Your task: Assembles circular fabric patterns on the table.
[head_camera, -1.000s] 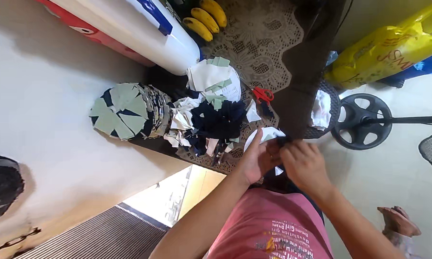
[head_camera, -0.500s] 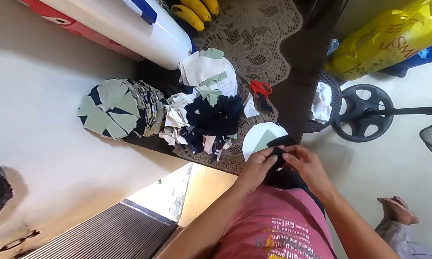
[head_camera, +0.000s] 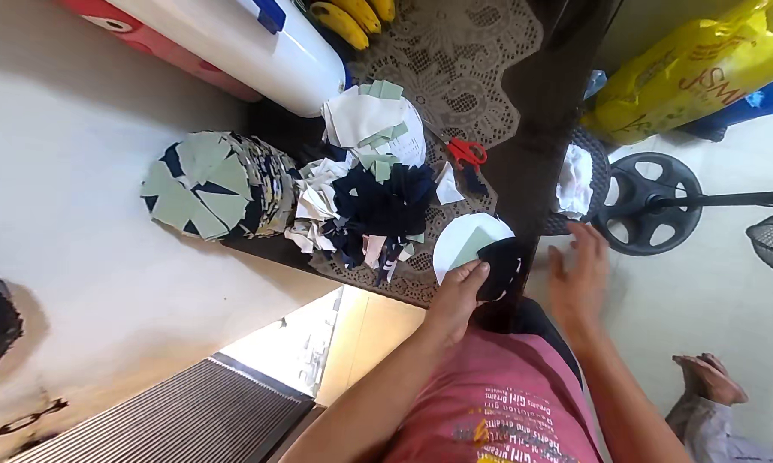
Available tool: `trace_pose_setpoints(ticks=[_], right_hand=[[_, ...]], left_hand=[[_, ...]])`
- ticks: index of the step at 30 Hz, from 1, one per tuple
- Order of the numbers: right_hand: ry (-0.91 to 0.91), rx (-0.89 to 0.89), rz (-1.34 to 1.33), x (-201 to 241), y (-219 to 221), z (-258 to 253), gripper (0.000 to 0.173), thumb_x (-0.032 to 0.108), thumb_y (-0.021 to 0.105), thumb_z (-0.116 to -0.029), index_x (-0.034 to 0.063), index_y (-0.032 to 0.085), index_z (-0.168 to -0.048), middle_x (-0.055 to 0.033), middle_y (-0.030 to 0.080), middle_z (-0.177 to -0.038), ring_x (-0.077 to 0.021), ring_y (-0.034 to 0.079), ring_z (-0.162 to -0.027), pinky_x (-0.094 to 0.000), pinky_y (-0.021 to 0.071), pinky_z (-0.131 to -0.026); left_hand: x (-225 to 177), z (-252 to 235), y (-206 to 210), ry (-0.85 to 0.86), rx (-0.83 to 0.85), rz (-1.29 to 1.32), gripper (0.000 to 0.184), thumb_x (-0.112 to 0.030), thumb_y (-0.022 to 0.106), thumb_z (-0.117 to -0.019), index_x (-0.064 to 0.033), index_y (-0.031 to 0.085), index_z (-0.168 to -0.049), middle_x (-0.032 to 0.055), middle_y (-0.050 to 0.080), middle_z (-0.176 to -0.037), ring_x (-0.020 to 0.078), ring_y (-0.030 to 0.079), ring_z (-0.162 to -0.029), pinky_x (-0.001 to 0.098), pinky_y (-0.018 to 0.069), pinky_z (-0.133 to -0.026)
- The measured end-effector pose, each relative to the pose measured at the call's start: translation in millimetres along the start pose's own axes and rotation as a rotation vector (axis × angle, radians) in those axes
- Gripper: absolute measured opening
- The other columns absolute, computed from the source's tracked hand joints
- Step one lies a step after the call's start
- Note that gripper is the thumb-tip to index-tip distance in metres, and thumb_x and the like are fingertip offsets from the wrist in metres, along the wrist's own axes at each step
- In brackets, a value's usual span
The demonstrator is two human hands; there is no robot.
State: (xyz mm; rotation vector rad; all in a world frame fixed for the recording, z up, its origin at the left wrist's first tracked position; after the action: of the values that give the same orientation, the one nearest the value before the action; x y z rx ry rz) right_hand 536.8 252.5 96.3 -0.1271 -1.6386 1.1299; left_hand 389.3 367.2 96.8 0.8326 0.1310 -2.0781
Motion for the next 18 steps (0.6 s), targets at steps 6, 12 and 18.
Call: trace_pose_setpoints(ticks=[6,12,18], right_hand=[[-0.416,-0.021,0.139,11.9,-1.4,36.2,0.031,0.016,0.050,-0.1017,0.0171,0.075,-0.119,-0.0163,0.069,-0.129,-0.0410,0.065,-0.115,-0.0582,0.0507,-0.089],[0.336,0.286,-0.559,-4.8,4.0,20.1,0.031,0.021,0.052,-0.1041,0.0009,0.071,-0.119,-0.0070,0.071,-0.115,-0.0090,0.065,-0.107,-0.0280,0.0523,-0.091],[0.510,0.457,-0.701,1.7,36.1,8.3,0.009,0.005,0.063,-0.0978,0.0042,0.068,-0.090,0.0043,0.065,-0.076,-0.0006,0.060,-0.068,-0.0178,0.0501,-0.064]], left_hand=[[-2.6,2.6,14.6,-0.007,0.077,-0.003,0.035,-0.016,0.040,-0.1118,0.0076,0.054,-0.134,0.0156,0.066,-0.122,0.0184,0.069,-0.107,0.0363,0.0590,-0.092],[-1.9,0.5,7.4,0.194,0.139,-0.233,0.034,-0.014,0.044,-0.1098,0.0055,0.060,-0.134,0.0122,0.067,-0.127,0.0118,0.067,-0.114,0.0318,0.0559,-0.099],[6.6,-17.0,-7.3,0.268,0.042,-0.365,0.033,-0.014,0.048,-0.1083,0.0015,0.063,-0.134,0.0121,0.068,-0.130,0.0109,0.067,-0.115,0.0298,0.0548,-0.100]])
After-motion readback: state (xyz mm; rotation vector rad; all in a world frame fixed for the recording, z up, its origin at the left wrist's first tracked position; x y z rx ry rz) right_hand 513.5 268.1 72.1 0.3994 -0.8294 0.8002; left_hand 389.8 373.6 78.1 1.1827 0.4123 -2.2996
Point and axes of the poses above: each hand's wrist, its own z-axis away from the middle knuckle, its own y-axis out of the palm, x = y × z, the point moved 5 cm from there along -z, towards the middle knuckle
